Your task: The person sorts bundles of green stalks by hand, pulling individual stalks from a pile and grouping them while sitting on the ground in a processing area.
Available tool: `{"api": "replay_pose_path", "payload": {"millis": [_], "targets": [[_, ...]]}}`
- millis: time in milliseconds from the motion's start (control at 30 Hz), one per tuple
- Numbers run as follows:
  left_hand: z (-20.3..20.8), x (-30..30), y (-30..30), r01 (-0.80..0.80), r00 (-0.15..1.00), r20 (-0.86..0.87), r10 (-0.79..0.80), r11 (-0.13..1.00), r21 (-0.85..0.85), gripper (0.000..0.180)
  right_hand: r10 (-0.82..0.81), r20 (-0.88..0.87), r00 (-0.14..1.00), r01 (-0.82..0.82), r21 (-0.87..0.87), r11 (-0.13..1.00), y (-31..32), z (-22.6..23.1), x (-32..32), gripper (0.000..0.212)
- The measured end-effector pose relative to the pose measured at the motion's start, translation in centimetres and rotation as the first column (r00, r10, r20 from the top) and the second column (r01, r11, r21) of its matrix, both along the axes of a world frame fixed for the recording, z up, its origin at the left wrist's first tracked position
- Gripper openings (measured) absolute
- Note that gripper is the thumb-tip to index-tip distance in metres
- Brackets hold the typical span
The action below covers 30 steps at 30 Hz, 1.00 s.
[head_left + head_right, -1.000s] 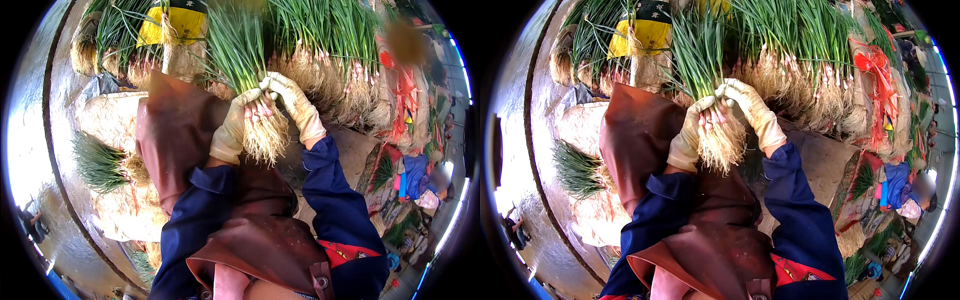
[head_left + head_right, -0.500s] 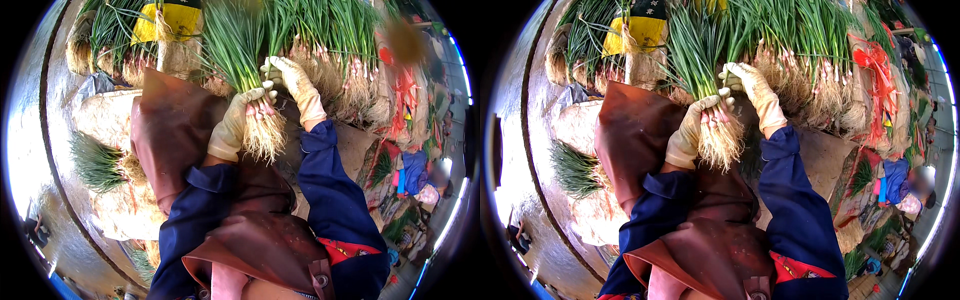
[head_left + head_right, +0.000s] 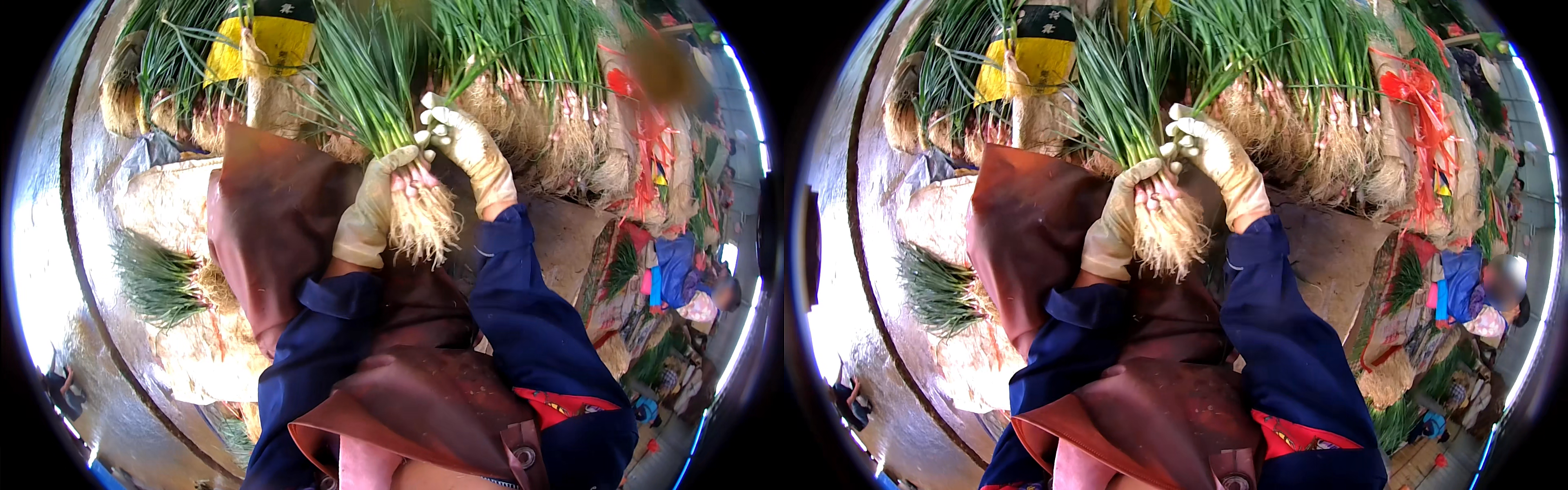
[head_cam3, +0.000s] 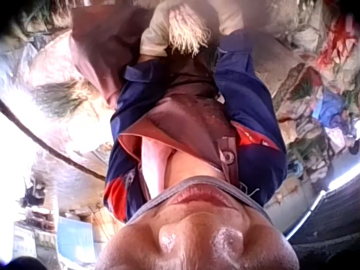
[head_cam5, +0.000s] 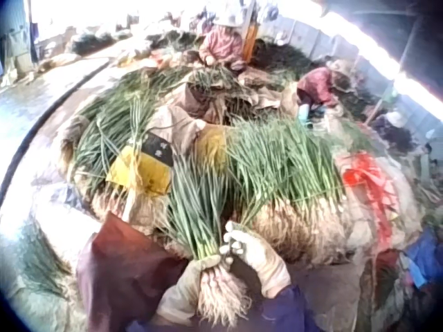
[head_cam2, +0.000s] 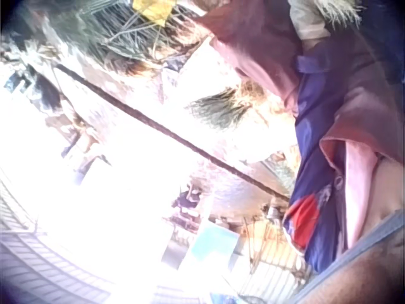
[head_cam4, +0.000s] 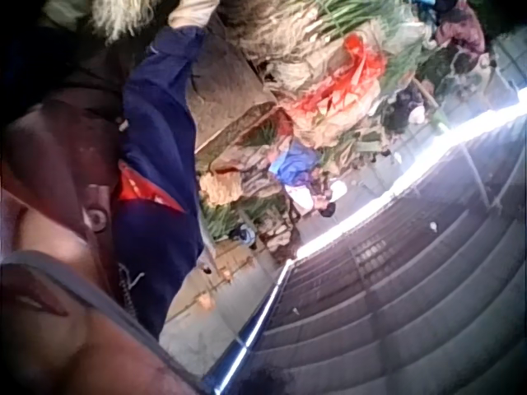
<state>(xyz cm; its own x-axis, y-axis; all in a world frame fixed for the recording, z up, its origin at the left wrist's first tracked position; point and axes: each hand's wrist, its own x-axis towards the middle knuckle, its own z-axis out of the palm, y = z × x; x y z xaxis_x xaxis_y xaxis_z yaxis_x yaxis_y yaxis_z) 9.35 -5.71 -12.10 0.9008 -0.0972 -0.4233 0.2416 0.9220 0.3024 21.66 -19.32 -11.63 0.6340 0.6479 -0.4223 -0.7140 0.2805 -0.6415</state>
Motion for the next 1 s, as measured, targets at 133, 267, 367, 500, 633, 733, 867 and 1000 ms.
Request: {"api": "replay_pose_path", "payload": {"millis": [133,267,367,500,633,733,867,1000], "targets": [[-0.2,0.2,0.0,0.047,0.997,0.061,-0.042,0.995,-0.088,0.034,0.088,-0.004,0.996,-0.088,0.029,0.996,0.2,-0.4,1.1,0.026],[0.3,0.1,0.0,0.082,0.996,-0.024,-0.085,0.992,-0.100,0.028,0.233,0.262,0.936,-0.129,-0.359,0.924,1.1,0.0,2.1,0.024],[0.8,0.2,0.0,0.125,0.987,-0.096,-0.132,0.989,-0.076,0.021,0.369,0.449,0.814,-0.044,-0.586,0.809,0.5,0.4,2.4,0.025],[1.7,0.2,0.1,0.154,0.979,-0.119,-0.168,0.981,-0.117,0.023,0.303,0.437,0.847,-0.087,-0.448,0.890,-1.3,0.6,2.5,0.018],[2.8,-0.4,0.5,0.125,0.991,-0.027,-0.134,0.968,-0.219,0.025,0.261,0.336,0.905,-0.111,-0.406,0.907,-2.9,1.7,3.3,0.019],[3.3,-1.1,1.1,0.075,0.980,0.200,0.019,0.888,-0.455,0.039,0.730,0.284,0.621,-0.241,-0.817,0.523,-4.0,4.4,4.1,0.022],[2.6,-0.7,1.1,-0.042,0.991,0.101,0.088,0.920,-0.389,0.062,0.961,-0.186,0.205,-0.255,-0.958,-0.131,-4.7,8.1,4.9,0.035],[1.7,-0.2,0.8,0.012,0.995,0.096,0.024,0.935,-0.355,0.046,0.883,0.137,0.450,0.687,-0.684,-0.244,-0.2,7.6,11.2,0.009]]}}
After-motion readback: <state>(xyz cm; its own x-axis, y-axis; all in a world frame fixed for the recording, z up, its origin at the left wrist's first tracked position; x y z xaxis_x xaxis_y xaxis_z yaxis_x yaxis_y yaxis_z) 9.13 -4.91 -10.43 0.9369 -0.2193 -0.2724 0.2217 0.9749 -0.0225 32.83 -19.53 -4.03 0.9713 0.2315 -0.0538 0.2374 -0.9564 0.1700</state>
